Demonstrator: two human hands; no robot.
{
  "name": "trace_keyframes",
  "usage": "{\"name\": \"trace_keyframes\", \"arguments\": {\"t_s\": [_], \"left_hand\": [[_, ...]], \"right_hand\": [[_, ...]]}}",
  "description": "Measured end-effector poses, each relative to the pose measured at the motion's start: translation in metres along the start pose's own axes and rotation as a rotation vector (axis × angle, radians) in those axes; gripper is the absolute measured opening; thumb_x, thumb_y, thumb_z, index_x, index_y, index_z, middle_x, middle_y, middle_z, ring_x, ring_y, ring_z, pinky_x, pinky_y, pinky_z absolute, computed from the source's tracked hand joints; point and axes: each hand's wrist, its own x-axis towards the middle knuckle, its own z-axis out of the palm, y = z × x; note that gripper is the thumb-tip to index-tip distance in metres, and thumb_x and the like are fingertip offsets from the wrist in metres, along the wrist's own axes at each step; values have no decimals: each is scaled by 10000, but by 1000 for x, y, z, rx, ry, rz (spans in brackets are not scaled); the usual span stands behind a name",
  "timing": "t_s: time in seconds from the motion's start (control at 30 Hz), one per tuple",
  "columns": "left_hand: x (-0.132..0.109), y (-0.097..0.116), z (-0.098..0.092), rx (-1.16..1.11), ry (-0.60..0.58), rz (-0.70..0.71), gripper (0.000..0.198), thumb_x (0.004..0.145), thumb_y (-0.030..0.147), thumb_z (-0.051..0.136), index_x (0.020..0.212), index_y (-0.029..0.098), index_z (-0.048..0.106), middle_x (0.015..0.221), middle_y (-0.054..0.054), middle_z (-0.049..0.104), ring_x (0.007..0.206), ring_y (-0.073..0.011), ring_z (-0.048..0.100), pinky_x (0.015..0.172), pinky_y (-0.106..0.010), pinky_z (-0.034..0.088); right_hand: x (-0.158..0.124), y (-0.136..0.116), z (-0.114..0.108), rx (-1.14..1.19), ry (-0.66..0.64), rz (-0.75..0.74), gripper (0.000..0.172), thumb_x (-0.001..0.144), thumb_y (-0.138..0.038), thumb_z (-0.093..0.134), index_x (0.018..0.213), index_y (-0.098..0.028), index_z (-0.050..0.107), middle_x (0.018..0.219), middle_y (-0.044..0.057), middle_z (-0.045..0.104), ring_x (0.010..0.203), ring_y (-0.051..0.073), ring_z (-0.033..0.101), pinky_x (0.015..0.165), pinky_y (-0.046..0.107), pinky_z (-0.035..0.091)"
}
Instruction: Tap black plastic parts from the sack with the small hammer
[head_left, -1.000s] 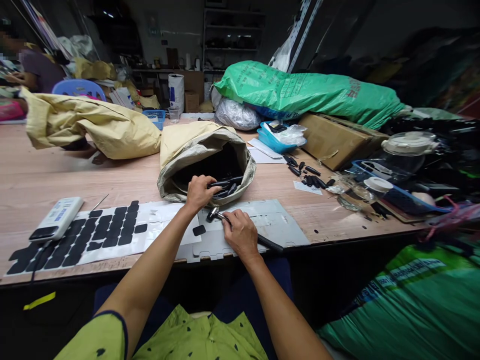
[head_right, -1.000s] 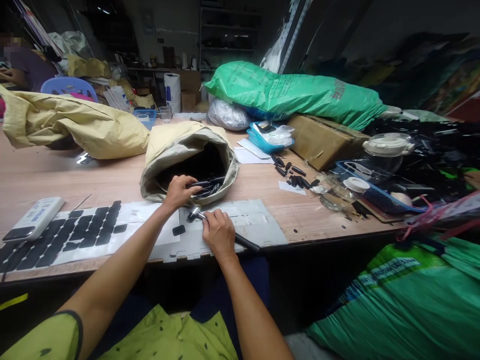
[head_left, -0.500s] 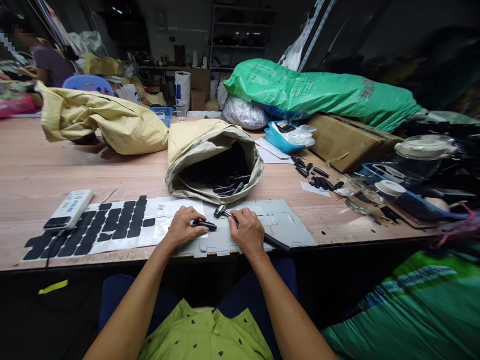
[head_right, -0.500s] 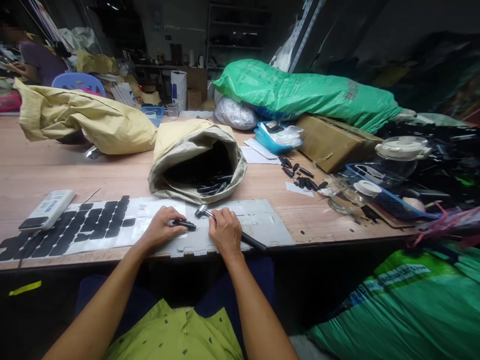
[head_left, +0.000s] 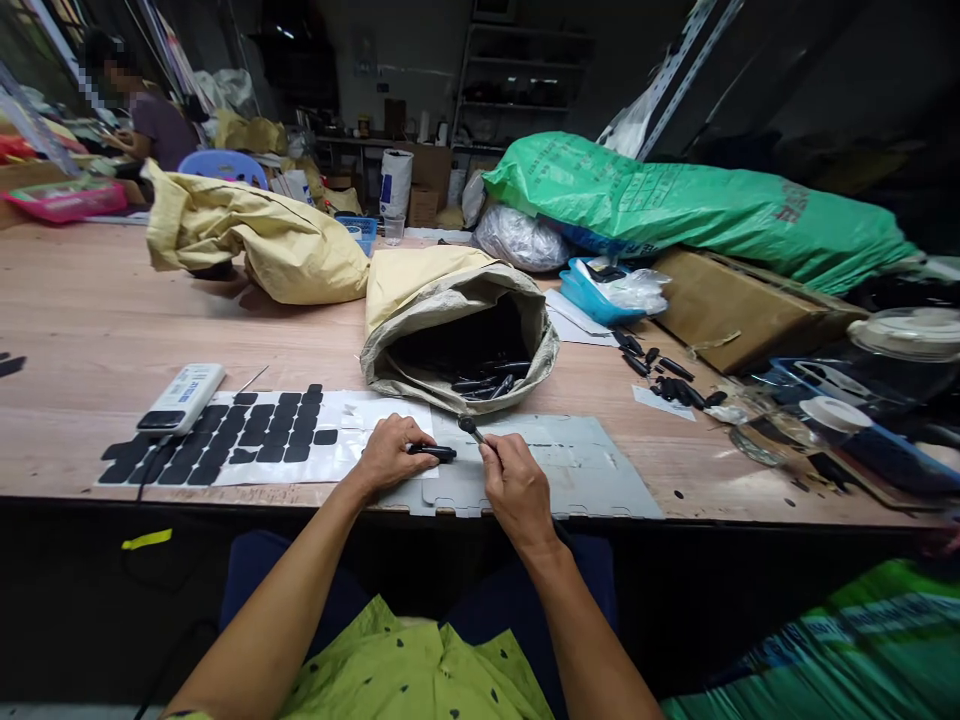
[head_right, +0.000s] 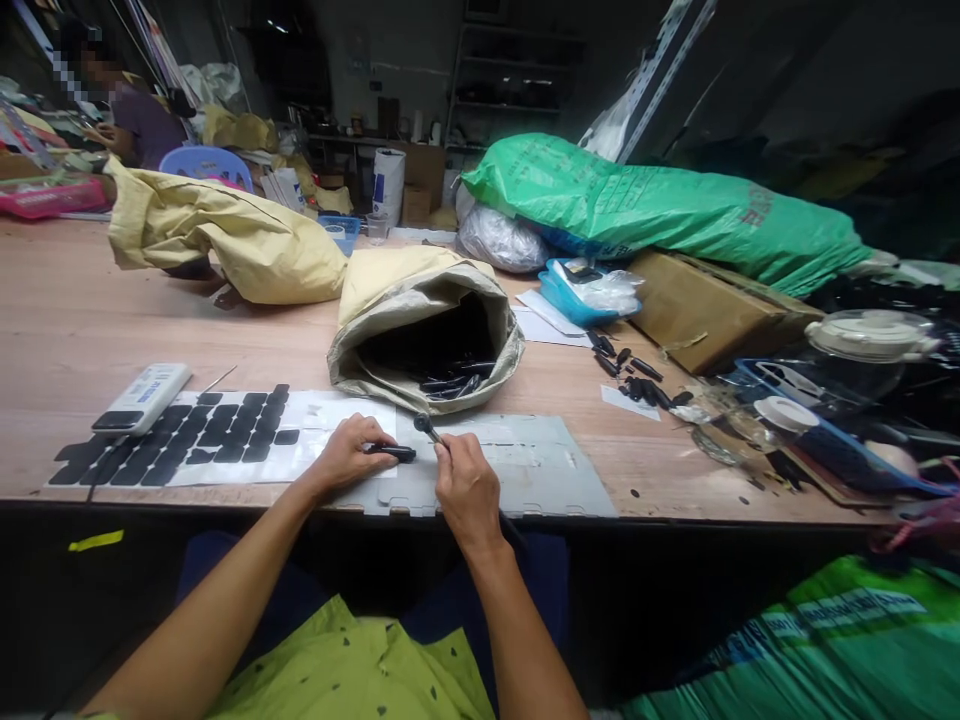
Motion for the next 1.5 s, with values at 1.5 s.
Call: {"name": "trace_keyframes", "arguments": {"t_s": [1.5], "left_hand": [[-2, 1, -3, -15, -12, 43, 115, 780, 273, 711, 870, 218, 757, 819, -11, 660, 814, -184, 558, 821, -340, 396]], "right_hand": [[7, 27, 13, -324, -10, -108, 170, 933, -260, 548, 1010, -217, 693, 878, 31, 638, 813, 183, 521, 751, 287, 371]]}}
